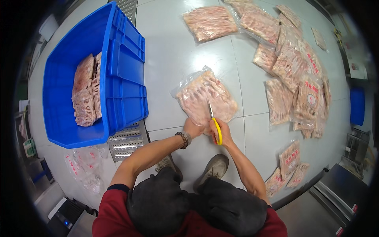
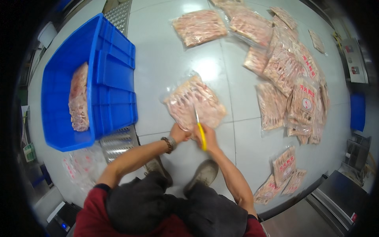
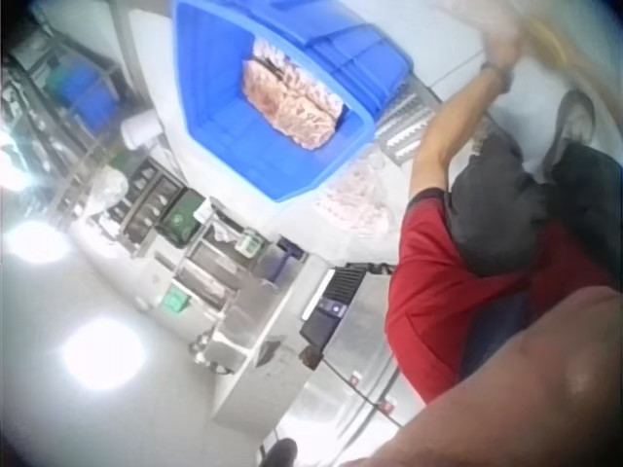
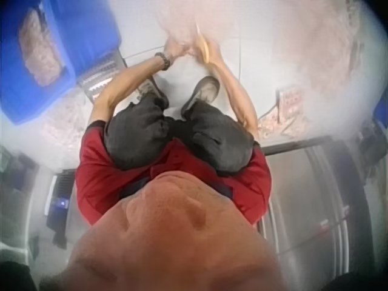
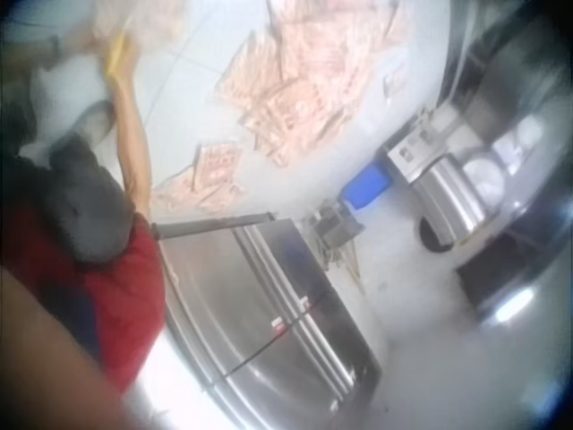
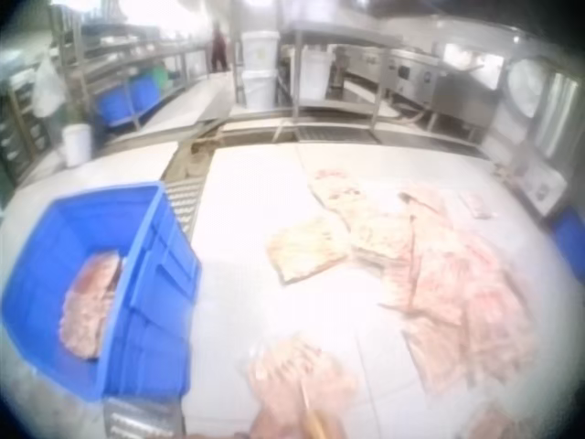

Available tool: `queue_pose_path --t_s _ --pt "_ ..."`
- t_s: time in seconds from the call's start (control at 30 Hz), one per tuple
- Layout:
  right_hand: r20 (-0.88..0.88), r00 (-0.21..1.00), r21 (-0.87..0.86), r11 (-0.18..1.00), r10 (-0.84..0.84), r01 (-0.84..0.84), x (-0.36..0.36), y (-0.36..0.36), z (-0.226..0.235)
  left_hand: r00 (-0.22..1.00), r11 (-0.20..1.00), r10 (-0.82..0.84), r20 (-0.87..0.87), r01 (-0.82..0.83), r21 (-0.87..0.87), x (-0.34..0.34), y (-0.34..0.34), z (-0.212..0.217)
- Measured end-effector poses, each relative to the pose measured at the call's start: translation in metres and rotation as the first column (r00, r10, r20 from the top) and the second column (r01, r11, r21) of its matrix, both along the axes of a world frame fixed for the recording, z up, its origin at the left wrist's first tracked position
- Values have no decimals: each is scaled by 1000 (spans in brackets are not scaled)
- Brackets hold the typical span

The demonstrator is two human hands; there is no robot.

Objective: The person uses yellow-handled scissors to cut open vacuum-sealed packages of raw meat. After opening each package, the person removes the meat and places it into a blue plastic crate, discarding the empty plastic packaging.

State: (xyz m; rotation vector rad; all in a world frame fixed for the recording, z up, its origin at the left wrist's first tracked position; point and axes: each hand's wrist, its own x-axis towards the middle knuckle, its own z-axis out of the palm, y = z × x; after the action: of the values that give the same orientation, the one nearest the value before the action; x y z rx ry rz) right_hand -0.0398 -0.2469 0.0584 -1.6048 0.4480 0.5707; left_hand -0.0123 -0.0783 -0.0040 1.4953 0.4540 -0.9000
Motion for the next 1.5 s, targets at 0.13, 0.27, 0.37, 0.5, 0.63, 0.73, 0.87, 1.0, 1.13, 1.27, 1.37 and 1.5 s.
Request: queue_pose_path --t_s 0.13,0.27,0.37,0.5,0.63,0.73,0.87,1.0,1.13,1.27,1.37,1.5 --pt "-67 995 135 988 -71 79 21 9 5 1000 996 7 23 -9 91 -20 11 -20" --pt "-156 966 179 956 -204 231 38 0 -4 989 987 -146 20 145 72 -28 8 -4" --pt "-253 929 217 920 -271 328 51 5 0 978 967 -196 70 181 177 -53 27 -27" --pt "-307 862 282 826 -404 488 33 -18 -10 924 847 -380 40 330 416 -34 29 -5" --pt "-290 893 232 880 -345 415 -11 -44 8 767 649 -641 28 523 553 32 51 27" --pt "-232 960 63 982 -160 179 -46 -36 17 635 587 -737 231 433 684 50 63 24" --pt "24 998 -134 990 53 -50 -37 -22 3 434 691 -711 553 287 663 58 52 34" --pt "35 991 -170 978 126 -118 -13 -24 6 275 551 -833 480 334 765 67 19 54" --pt "136 973 -225 962 187 -153 -7 -21 7 261 393 -915 309 392 832 73 5 44" --pt "120 980 -209 969 161 -133 -8 -15 10 -17 98 -995 100 116 988 64 5 23" --pt "110 985 -199 974 129 -105 -5 -16 0 -7 138 -990 143 226 964 67 0 25" --pt "-55 997 -84 995 46 -50 32 -14 1 60 387 -916 397 395 833 70 8 29"
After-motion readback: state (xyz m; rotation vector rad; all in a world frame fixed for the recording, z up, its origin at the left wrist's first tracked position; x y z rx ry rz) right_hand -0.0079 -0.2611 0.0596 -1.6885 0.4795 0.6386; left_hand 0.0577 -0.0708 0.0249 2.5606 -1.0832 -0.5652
